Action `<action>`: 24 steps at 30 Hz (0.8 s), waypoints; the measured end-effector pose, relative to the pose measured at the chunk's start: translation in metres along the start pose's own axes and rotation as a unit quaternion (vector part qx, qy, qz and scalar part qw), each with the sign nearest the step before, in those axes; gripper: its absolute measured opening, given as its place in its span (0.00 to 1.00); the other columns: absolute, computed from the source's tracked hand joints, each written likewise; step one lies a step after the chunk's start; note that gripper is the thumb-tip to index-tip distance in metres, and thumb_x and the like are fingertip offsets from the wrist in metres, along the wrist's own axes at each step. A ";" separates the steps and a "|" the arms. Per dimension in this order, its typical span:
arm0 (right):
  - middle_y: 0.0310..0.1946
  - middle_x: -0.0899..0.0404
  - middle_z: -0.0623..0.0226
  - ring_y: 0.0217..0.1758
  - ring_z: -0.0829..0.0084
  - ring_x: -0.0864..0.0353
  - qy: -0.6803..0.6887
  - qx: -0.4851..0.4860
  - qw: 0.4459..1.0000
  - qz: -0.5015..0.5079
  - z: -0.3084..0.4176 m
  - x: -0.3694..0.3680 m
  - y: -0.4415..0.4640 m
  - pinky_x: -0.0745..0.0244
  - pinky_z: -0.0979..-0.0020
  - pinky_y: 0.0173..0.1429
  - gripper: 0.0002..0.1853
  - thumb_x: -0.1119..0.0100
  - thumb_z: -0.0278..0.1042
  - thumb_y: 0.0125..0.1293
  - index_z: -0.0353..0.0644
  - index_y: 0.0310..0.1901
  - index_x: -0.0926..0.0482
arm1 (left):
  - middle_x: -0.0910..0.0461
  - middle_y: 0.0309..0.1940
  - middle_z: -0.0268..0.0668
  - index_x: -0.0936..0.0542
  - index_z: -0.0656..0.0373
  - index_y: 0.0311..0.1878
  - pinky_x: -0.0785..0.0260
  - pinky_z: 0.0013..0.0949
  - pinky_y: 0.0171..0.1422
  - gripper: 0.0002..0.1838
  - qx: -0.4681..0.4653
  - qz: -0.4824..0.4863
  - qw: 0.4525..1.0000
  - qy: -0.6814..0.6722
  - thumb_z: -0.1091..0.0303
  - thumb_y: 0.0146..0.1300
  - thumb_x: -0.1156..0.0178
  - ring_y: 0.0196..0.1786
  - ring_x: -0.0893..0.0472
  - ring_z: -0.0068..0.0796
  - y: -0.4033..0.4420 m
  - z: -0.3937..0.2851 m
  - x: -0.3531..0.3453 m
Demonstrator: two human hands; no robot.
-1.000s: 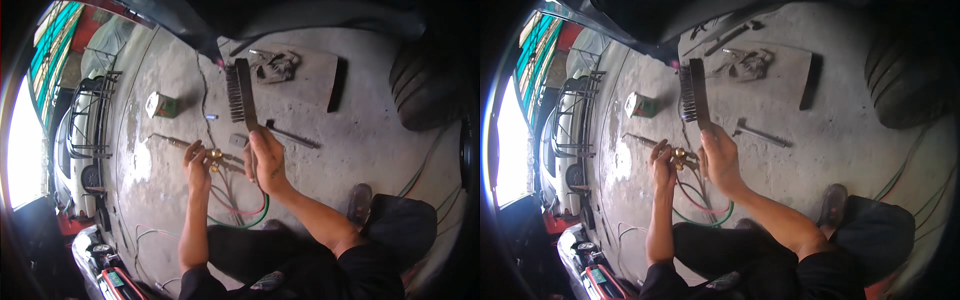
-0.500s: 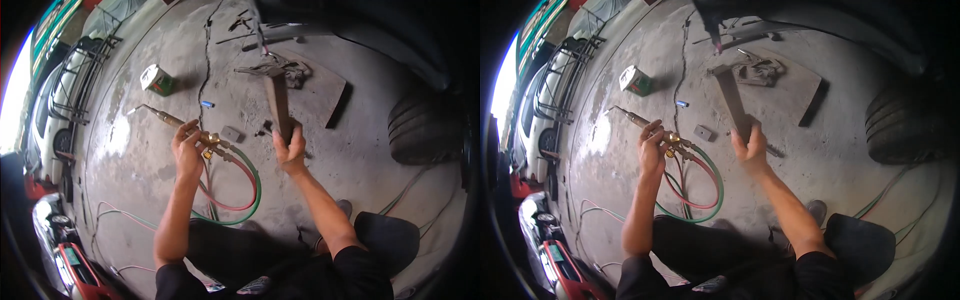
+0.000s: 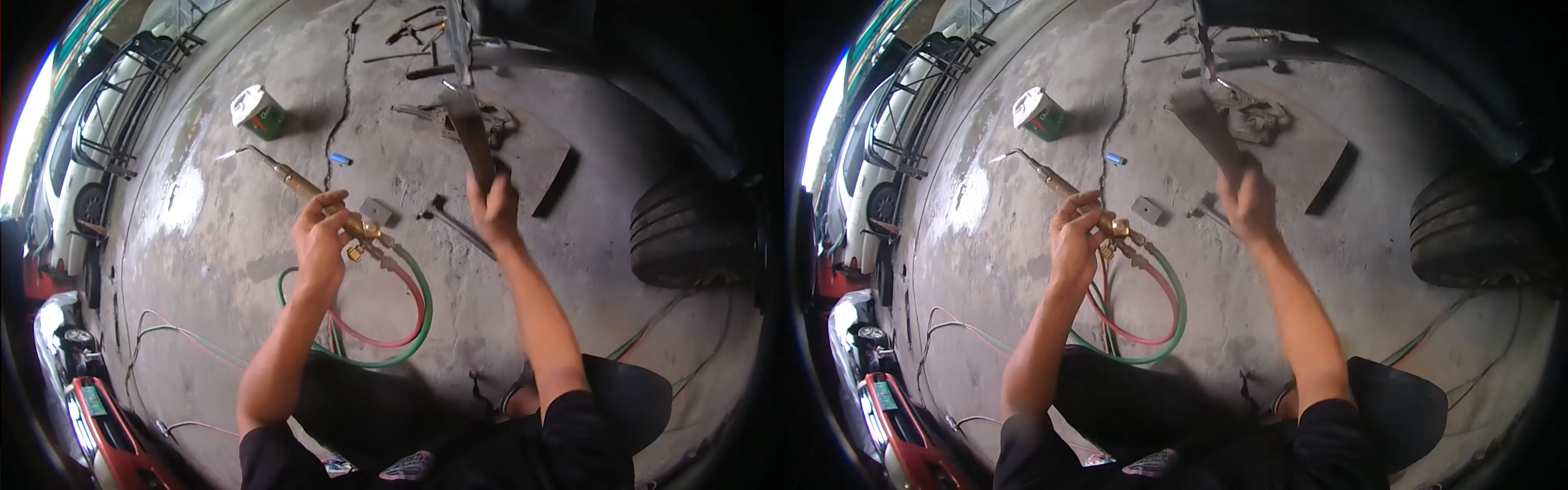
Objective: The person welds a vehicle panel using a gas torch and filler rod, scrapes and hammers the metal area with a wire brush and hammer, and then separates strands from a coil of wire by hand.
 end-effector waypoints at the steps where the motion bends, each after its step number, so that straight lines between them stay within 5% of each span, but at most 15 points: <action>1: 0.37 0.18 0.46 0.38 0.45 0.16 -0.033 0.017 0.999 -0.003 -0.012 -0.004 0.014 0.21 0.55 0.39 0.16 0.40 0.34 0.71 0.32 0.53 0.29 | 0.25 0.40 0.39 0.27 0.70 0.58 0.17 0.43 0.51 0.17 0.004 0.003 1.000 -0.001 0.82 0.67 0.49 0.43 0.17 0.37 0.000 0.002 -0.002; 6: 0.39 0.18 0.45 0.38 0.43 0.17 -0.111 0.078 0.991 -0.022 -0.042 0.003 0.026 0.21 0.54 0.38 0.14 0.40 0.33 0.71 0.33 0.52 0.27 | 0.26 0.38 0.34 0.25 0.70 0.56 0.20 0.36 0.49 0.17 0.010 0.002 1.000 -0.026 0.83 0.64 0.47 0.42 0.18 0.31 0.003 -0.004 -0.013; 11: 0.37 0.18 0.46 0.38 0.42 0.17 -0.027 0.031 0.999 -0.021 -0.018 0.002 0.005 0.21 0.53 0.39 0.13 0.41 0.36 0.72 0.35 0.50 0.26 | 0.25 0.39 0.39 0.27 0.70 0.56 0.17 0.43 0.53 0.15 -0.002 0.001 1.000 -0.010 0.82 0.67 0.49 0.44 0.17 0.37 -0.013 -0.010 -0.011; 14: 0.34 0.19 0.48 0.37 0.43 0.18 -0.026 -0.046 0.999 0.003 -0.001 -0.002 0.030 0.21 0.54 0.39 0.12 0.40 0.38 0.71 0.38 0.48 0.24 | 0.24 0.41 0.40 0.25 0.67 0.52 0.20 0.37 0.47 0.12 0.002 -0.015 1.000 0.003 0.83 0.66 0.48 0.44 0.18 0.35 -0.020 -0.013 -0.006; 15: 0.36 0.19 0.49 0.38 0.43 0.18 -0.077 0.004 0.997 -0.012 -0.034 -0.018 0.014 0.21 0.54 0.40 0.14 0.39 0.39 0.71 0.38 0.50 0.24 | 0.24 0.41 0.40 0.25 0.66 0.50 0.21 0.35 0.45 0.11 -0.002 -0.015 1.000 0.007 0.83 0.66 0.48 0.44 0.18 0.35 -0.022 -0.018 -0.011; 18: 0.41 0.17 0.52 0.40 0.52 0.14 -0.054 -0.132 0.989 0.031 -0.074 -0.018 -0.064 0.19 0.59 0.43 0.23 0.41 0.41 0.73 0.40 0.64 0.30 | 0.24 0.46 0.43 0.28 0.62 0.48 0.22 0.34 0.43 0.10 -0.002 -0.023 1.000 0.014 0.84 0.67 0.48 0.44 0.18 0.35 -0.014 -0.014 -0.008; 20: 0.40 0.17 0.54 0.39 0.57 0.14 0.013 -0.202 0.979 -0.033 -0.070 -0.013 -0.080 0.20 0.61 0.43 0.26 0.42 0.43 0.74 0.41 0.67 0.33 | 0.25 0.50 0.43 0.30 0.60 0.49 0.22 0.35 0.44 0.10 -0.003 -0.021 1.000 -0.007 0.84 0.68 0.48 0.45 0.18 0.36 -0.012 -0.006 0.002; 24: 0.33 0.19 0.61 0.33 0.69 0.19 0.216 -0.272 0.937 -0.023 -0.013 0.024 -0.017 0.25 0.65 0.36 0.28 0.47 0.46 0.76 0.41 0.71 0.36 | 0.24 0.50 0.45 0.29 0.58 0.48 0.20 0.40 0.47 0.10 -0.004 -0.026 0.999 0.032 0.82 0.68 0.47 0.44 0.17 0.38 -0.011 -0.008 -0.002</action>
Point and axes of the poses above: each hand's wrist, its own y-axis towards the middle knuckle, its own x-axis out of the back of the hand, z = x × y, the point moved 4 cm from there along y, towards the middle knuckle
